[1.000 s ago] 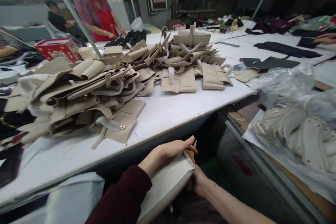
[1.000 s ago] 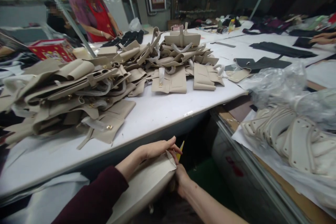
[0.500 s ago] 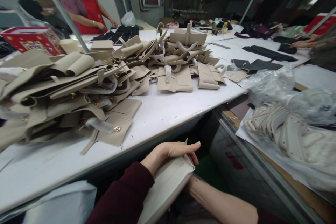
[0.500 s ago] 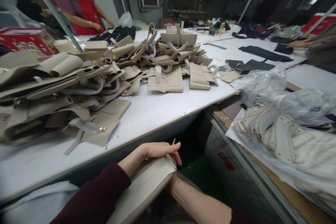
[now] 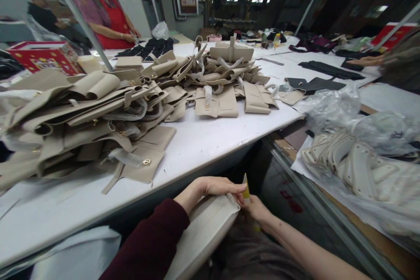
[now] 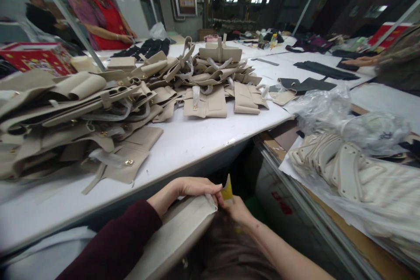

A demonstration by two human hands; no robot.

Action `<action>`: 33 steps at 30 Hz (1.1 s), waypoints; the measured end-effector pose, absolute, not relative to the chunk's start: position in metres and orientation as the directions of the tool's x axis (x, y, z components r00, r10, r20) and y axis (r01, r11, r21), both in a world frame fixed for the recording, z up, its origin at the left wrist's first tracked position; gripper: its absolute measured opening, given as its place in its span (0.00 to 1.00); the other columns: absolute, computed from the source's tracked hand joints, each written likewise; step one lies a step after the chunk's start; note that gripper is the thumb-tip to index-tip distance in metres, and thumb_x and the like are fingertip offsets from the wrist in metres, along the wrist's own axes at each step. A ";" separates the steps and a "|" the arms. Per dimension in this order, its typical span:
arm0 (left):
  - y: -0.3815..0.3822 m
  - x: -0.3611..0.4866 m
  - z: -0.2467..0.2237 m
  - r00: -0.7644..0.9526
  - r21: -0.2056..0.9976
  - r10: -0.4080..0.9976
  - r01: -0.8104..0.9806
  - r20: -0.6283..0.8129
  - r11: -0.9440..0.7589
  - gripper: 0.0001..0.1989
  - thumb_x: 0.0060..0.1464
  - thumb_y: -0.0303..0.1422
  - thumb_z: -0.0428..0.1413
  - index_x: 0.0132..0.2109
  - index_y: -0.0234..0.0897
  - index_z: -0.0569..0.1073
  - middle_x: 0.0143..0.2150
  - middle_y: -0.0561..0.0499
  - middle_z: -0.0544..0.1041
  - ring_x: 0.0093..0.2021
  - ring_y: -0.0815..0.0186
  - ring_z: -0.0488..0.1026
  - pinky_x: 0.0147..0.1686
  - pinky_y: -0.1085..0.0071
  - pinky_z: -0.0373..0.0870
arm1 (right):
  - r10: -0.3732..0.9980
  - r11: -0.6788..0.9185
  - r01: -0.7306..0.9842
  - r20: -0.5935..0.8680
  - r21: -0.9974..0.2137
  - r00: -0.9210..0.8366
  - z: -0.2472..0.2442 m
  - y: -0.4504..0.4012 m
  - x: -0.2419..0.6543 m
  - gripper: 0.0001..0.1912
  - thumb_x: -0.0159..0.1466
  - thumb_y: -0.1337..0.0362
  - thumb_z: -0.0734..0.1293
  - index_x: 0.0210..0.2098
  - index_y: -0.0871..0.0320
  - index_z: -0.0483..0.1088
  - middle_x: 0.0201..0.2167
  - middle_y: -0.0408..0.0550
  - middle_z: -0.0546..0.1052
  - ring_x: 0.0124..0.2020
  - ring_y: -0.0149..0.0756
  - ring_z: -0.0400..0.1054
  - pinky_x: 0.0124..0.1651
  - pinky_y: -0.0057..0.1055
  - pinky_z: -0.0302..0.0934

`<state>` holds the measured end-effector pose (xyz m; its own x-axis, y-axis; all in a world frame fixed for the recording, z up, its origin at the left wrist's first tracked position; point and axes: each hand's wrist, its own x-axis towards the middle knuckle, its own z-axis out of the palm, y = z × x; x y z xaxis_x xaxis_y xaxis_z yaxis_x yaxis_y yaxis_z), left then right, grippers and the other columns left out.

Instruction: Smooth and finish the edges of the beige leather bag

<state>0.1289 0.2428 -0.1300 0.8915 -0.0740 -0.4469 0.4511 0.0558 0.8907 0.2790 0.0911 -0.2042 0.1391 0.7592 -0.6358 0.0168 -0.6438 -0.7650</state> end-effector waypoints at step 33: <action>0.256 0.132 -0.130 0.855 0.861 -0.134 0.478 -0.501 -0.175 0.42 0.42 0.49 0.66 0.61 0.37 0.67 0.48 0.48 0.78 0.48 0.56 0.75 0.49 0.64 0.70 | 0.767 -0.361 0.614 -0.598 -0.702 -0.232 -0.125 0.089 0.308 0.21 0.66 0.49 0.61 0.31 0.61 0.69 0.26 0.44 0.71 0.26 0.31 0.64 0.26 0.24 0.53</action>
